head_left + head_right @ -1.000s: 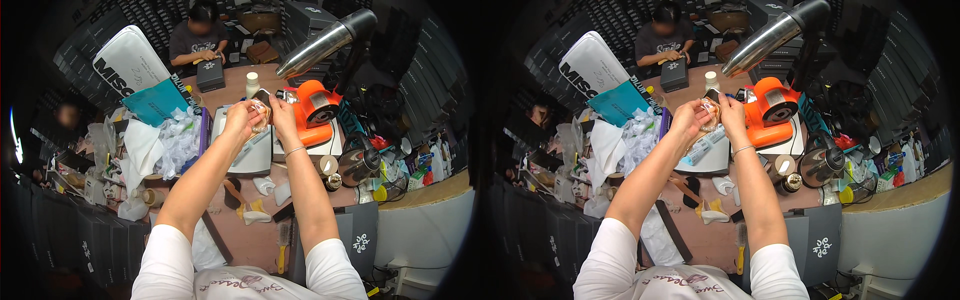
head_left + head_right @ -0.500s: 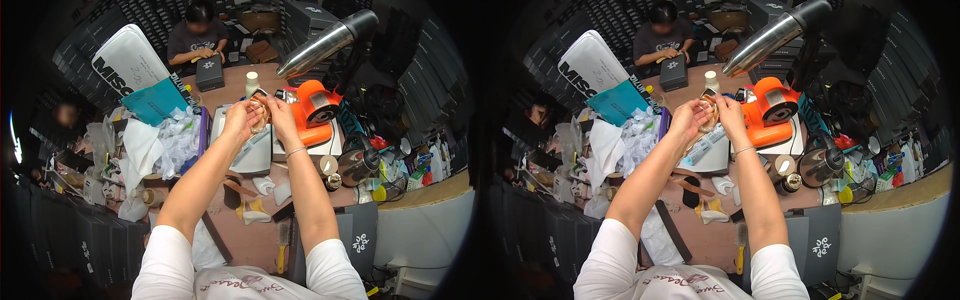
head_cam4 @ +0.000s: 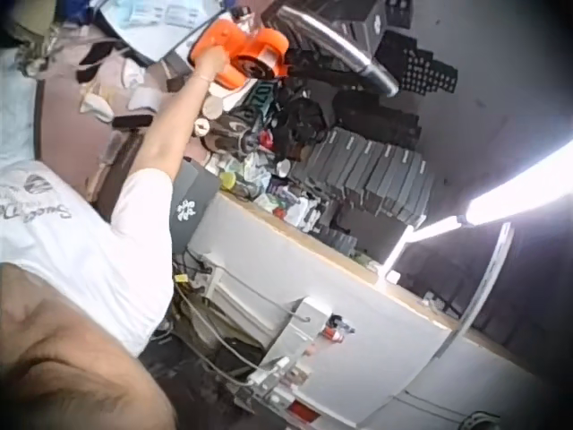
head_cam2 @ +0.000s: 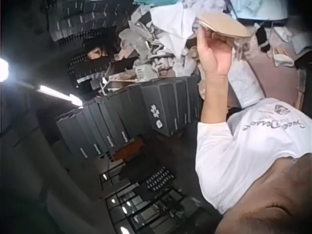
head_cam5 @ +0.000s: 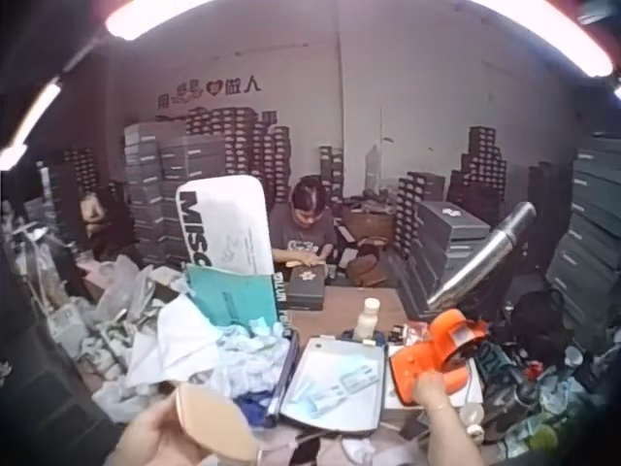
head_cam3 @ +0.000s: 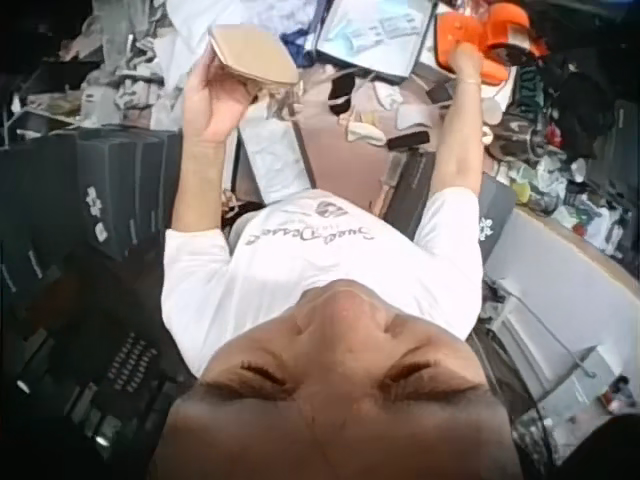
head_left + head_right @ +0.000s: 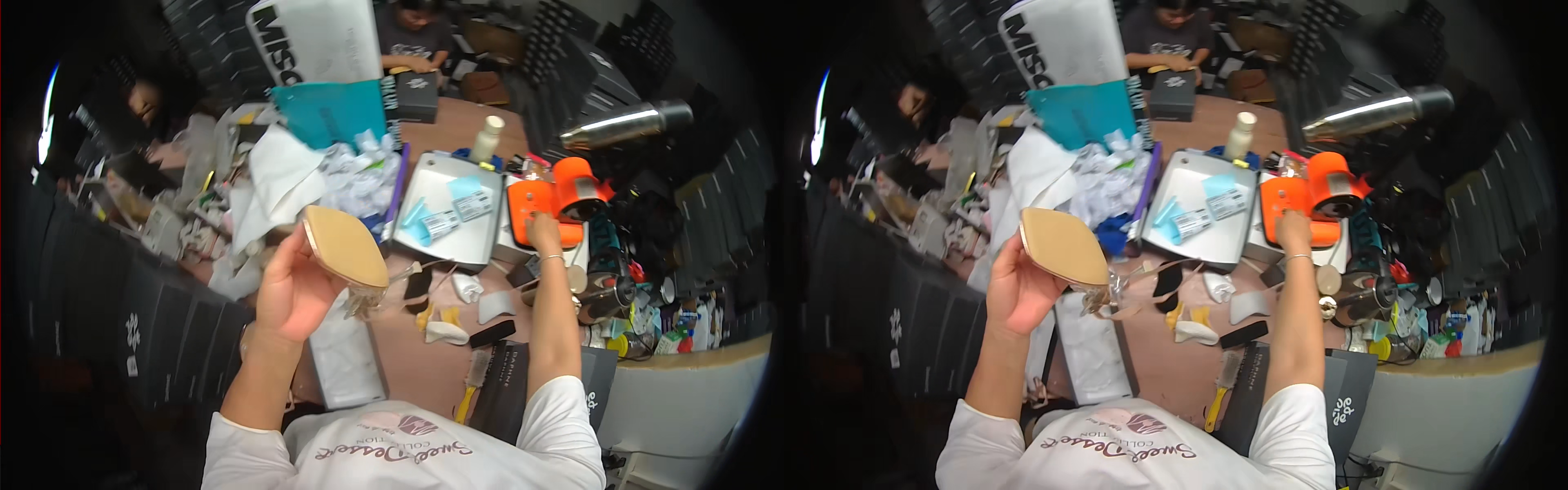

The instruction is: Wrapping individual shoes in tissue paper and placing them into shoe boxes for shipping.

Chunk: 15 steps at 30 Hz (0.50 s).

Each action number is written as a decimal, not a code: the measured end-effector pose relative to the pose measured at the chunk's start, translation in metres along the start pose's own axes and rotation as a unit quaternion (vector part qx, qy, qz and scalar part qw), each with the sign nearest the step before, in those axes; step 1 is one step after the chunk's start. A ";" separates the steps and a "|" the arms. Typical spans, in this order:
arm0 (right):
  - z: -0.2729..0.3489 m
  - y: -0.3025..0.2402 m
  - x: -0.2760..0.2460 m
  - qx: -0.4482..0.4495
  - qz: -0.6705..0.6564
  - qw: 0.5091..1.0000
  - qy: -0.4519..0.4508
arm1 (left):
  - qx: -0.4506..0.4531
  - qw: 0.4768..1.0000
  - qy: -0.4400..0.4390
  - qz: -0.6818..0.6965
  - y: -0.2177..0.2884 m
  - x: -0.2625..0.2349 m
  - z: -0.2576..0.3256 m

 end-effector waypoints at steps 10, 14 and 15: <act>0.002 0.011 0.028 -0.020 0.125 0.992 -0.021 | -0.027 0.963 0.262 -0.047 -0.009 -0.164 0.187; 0.003 0.005 0.021 -0.050 0.158 0.985 -0.056 | -0.082 0.951 0.299 0.020 -0.034 -0.200 0.217; 0.003 -0.001 0.015 -0.062 0.167 0.982 -0.067 | -0.094 0.951 0.292 0.035 -0.039 -0.208 0.221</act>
Point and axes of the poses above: each hand's wrist, its own z-axis away from the middle knuckle, its own x-axis out of the palm, y = z × x, the point moved 2 cm from there along -z, towards the middle knuckle, and after that the axes turned 10 degrees about -x, right-handed, at the moved point
